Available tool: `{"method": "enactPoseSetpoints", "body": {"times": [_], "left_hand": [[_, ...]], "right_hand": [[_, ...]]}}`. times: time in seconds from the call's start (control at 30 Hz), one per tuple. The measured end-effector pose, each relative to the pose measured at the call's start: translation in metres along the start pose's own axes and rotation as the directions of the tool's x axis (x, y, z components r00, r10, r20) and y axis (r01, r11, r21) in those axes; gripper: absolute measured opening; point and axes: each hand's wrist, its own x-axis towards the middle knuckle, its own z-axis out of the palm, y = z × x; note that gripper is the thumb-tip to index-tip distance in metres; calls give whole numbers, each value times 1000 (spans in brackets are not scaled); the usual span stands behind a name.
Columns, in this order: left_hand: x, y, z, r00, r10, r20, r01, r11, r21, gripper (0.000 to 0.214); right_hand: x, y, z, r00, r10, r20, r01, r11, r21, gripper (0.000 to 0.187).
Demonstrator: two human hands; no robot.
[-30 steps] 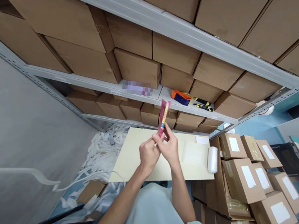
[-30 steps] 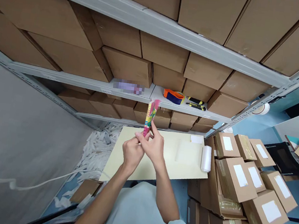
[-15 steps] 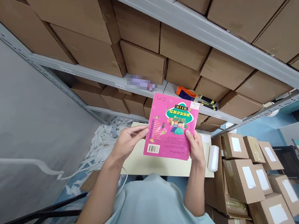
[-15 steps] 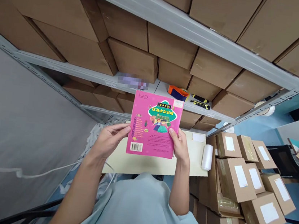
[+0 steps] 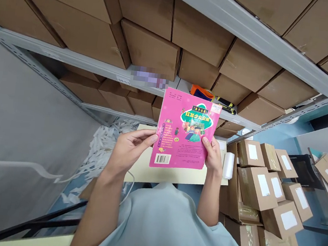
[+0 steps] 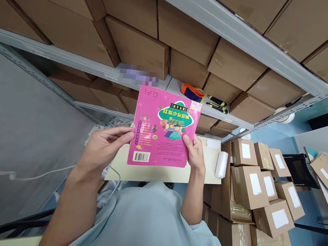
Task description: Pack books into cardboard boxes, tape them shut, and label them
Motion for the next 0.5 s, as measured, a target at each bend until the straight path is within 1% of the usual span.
{"method": "enactPoseSetpoints", "body": {"times": [0.1,0.17,0.27,0.33,0.4,0.5], "left_hand": [[1,4,-1,999,4,42,-4,1000,20,69],[2,4,-1,998,22,51,-24,999,44,68],[4,1,-4,994,97,44,-102,987,126,62],[5,-3,-7,984,169,48,-175,962,209,55],[7,-5,-13,961,267,69,-275,915,294,43],[9,-5,-22,888,424,176,-459,804,377,26]], "right_hand": [[1,4,-4,999,-24,48,24,1000,-17,60],[3,7,-8,995,-53,79,57,997,-46,56],[5,14,-15,987,-114,114,130,981,-143,52],[6,18,-20,977,-155,146,185,959,-216,50],[5,19,-26,958,-200,204,253,926,-279,45],[3,18,-35,896,-287,340,406,840,-360,37]]}}
